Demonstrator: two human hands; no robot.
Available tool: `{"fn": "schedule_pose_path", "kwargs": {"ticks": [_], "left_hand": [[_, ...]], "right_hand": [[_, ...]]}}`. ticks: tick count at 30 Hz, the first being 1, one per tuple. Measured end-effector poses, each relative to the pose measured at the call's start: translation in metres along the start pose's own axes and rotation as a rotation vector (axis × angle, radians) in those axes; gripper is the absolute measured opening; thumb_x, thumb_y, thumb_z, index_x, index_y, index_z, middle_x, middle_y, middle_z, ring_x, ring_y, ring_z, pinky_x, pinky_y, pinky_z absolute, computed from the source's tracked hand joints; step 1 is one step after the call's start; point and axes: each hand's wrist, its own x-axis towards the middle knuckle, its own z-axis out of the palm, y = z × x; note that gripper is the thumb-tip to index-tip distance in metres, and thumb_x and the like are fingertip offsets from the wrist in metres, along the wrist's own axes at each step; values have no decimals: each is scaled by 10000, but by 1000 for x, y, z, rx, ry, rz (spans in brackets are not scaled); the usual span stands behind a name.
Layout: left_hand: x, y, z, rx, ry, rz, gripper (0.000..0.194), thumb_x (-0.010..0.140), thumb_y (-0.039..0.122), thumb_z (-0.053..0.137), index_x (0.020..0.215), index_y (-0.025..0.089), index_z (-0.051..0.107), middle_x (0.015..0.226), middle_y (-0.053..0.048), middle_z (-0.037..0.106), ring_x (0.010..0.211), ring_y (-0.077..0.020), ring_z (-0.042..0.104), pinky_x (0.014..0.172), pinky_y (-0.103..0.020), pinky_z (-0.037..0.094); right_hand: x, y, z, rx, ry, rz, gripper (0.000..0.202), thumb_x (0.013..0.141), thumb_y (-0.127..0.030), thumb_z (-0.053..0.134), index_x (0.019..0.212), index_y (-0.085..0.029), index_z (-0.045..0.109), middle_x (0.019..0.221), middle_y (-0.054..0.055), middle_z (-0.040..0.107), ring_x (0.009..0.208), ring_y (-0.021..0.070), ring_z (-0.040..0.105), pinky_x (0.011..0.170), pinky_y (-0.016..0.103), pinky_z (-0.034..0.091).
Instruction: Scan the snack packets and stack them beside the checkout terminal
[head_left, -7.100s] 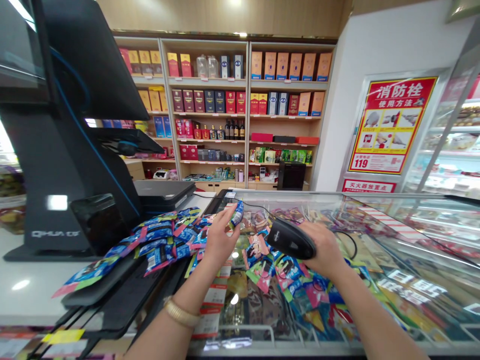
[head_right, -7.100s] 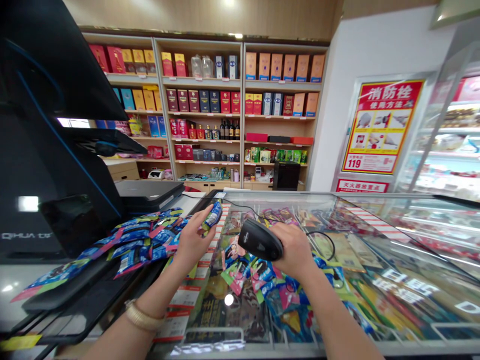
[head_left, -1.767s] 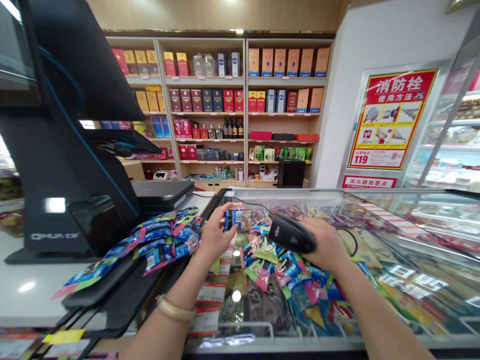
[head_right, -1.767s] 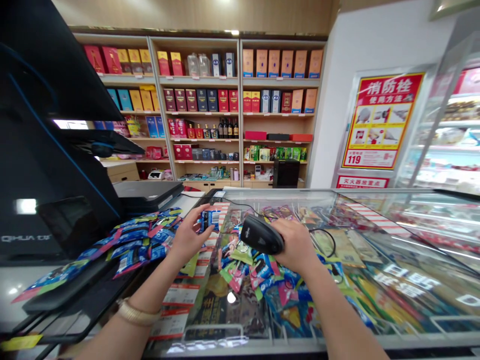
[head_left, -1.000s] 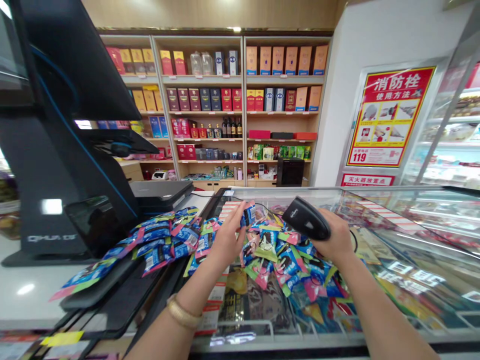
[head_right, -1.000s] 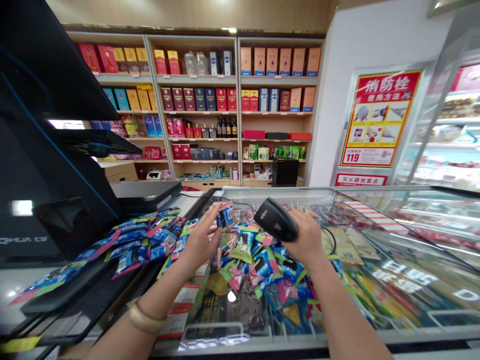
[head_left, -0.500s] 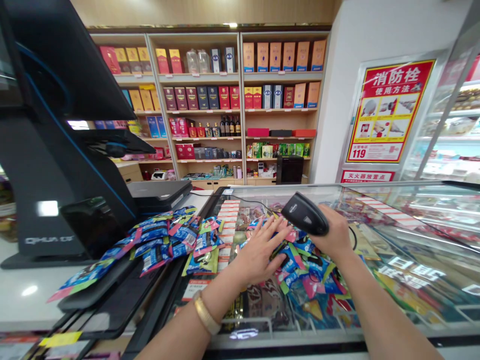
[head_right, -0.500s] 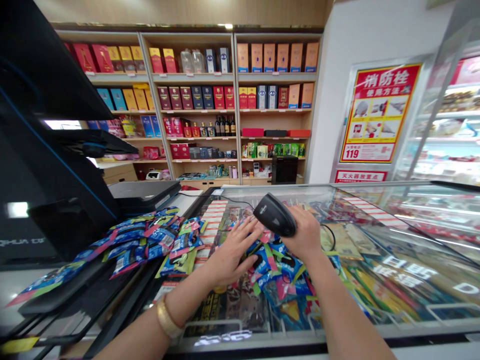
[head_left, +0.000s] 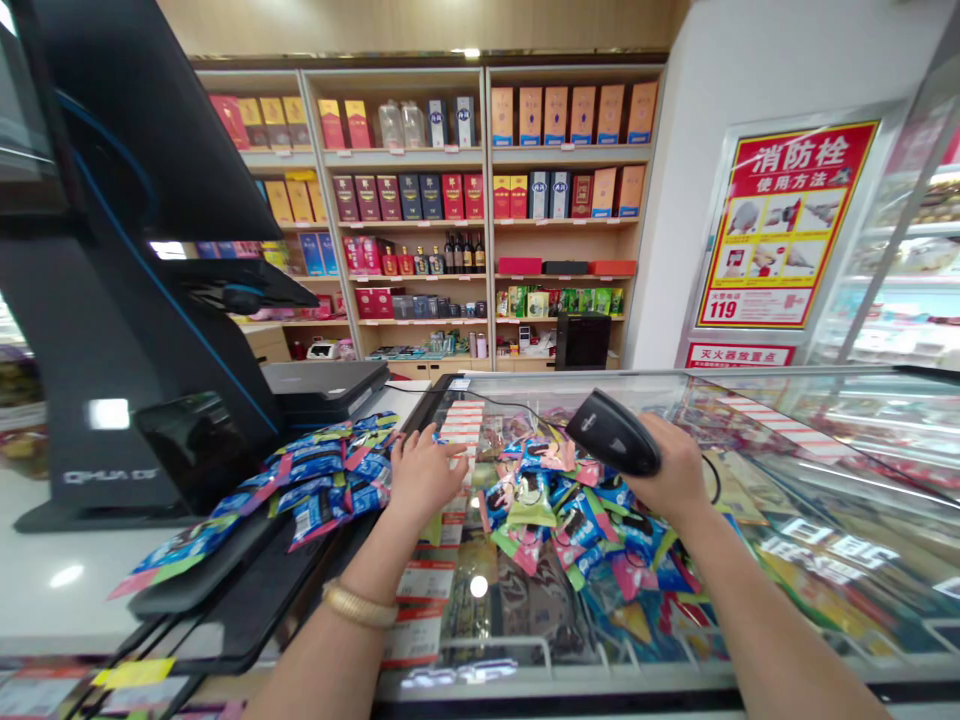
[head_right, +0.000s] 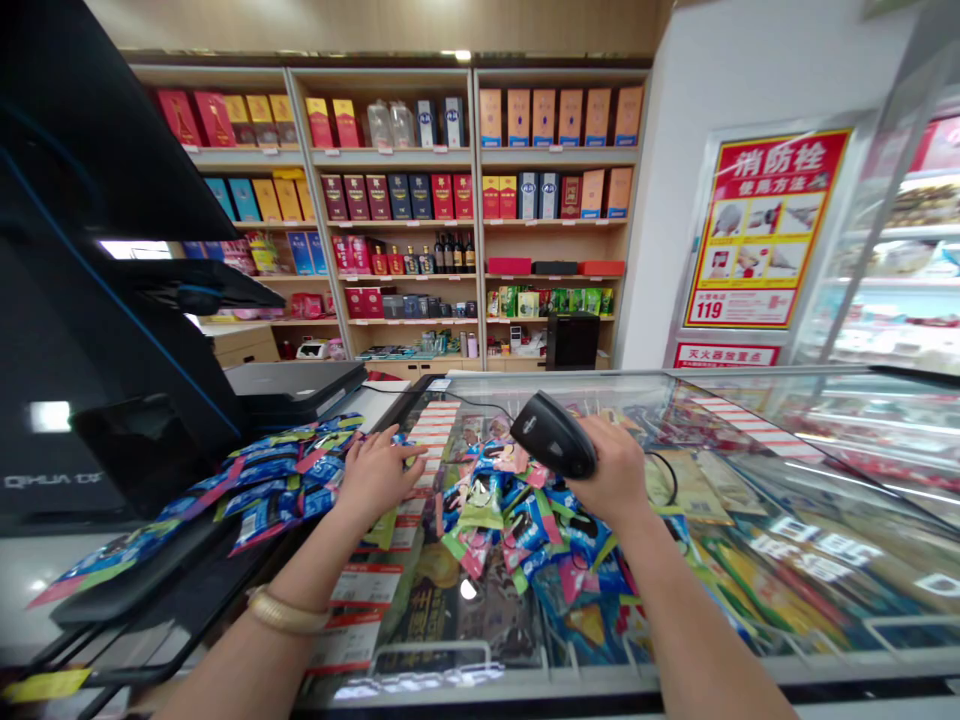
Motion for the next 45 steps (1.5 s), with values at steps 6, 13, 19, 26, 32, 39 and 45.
{"fn": "schedule_pose_path", "kwargs": {"ticks": [6,13,19,26,32,39,45], "left_hand": [[0,-7,7,115,-212,4,413,840,404,505,1195,248,645,1419,-126,488,1298,-340,445,1066,-512,316],[7,-15,15,33,-129,30,499,830,141,426,1315,42,490,1421,-202,463,1292,-290,466,1084,-417,347],[19,-24,20,-403,251,-11,547,755,45,463,1294,110,527,1388,-165,513,1279,-257,494,1071,-405,409],[17,-8,14,-1056,377,-32,545,750,193,620,1290,156,554,1336,-115,572,1185,-240,577,985,-386,497],[7,9,5,-1050,378,67,446,760,221,614,1204,185,608,1270,-97,604,1208,-242,547,889,-367,564],[-1,18,2,-954,493,136,334,731,172,626,1061,193,582,1085,-70,552,983,-189,590,638,-264,604],[-4,23,-1,-828,563,198,251,738,127,615,970,188,539,987,-42,526,868,-140,564,578,-200,569]], "right_hand": [[1,-3,-1,4,-3,-6,70,710,-222,544,777,-205,559,679,17,571,607,180,537,550,278,360],[-1,-1,1,-6,-5,-5,125,706,-236,546,817,-195,586,706,30,595,656,200,576,600,293,413],[0,-3,0,0,-15,-4,112,707,-233,546,810,-203,578,705,32,599,664,206,589,599,298,429],[2,-6,-1,47,-34,-17,118,715,-231,553,819,-198,597,715,38,610,666,207,590,600,302,438],[2,-11,1,69,-112,-59,166,729,-279,568,860,-189,614,738,46,622,680,201,590,621,301,440],[1,-17,2,92,-208,-68,239,684,-251,590,913,-202,638,792,57,658,720,211,612,622,302,449],[3,-23,0,135,-272,-54,182,679,-253,592,849,-201,633,782,59,645,718,205,600,625,290,434]]}}
